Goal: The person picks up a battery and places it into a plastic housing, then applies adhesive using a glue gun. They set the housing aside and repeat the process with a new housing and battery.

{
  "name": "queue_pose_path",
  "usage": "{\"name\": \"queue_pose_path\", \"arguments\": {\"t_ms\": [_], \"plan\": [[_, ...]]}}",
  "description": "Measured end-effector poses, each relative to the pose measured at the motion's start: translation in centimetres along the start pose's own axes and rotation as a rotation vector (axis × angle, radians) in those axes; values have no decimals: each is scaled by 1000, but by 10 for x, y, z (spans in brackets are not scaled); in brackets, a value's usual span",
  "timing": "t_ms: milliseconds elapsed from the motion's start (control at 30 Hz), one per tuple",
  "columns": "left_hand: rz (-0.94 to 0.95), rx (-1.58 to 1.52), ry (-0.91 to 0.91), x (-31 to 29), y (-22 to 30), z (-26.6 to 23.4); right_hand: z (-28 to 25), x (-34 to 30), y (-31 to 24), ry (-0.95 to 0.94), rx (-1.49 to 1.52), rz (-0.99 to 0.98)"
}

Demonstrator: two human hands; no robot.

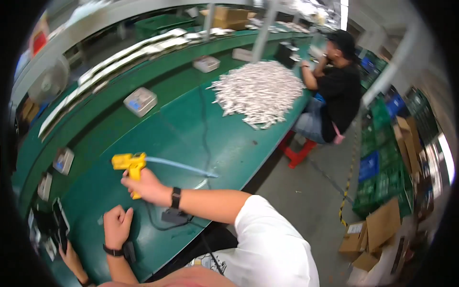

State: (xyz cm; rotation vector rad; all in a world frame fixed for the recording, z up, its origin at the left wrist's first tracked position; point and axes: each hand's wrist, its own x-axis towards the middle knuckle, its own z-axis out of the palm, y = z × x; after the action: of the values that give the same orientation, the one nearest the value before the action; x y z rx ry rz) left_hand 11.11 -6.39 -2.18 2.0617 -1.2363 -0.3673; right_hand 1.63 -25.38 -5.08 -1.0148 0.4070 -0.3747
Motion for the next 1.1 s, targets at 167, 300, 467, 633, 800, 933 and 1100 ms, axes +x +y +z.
{"name": "queue_pose_path", "arguments": {"t_ms": [167, 300, 467, 633, 800, 933, 1100], "plan": [[129, -81, -12, 8, -4, 4, -10, -7, -14, -21, -87, -50], [138, -46, 37, 24, -4, 17, -21, -12, -31, 94, -101, -70], [69, -59, 30, 12, -14, 16, -13, -8, -20, 68, -88, -25], [74, -49, 43, 9, -10, 16, -14, -11, -24, 66, -87, -7], [80, -83, 26, 14, -11, 13, -13, -9, -28, 79, -89, 3], [73, -108, 23, 10, -12, 13, -10, -11, -26, 90, -93, 12], [84, -87, 33, 11, -13, 11, -8, -8, -25, 104, -76, -5]]}}
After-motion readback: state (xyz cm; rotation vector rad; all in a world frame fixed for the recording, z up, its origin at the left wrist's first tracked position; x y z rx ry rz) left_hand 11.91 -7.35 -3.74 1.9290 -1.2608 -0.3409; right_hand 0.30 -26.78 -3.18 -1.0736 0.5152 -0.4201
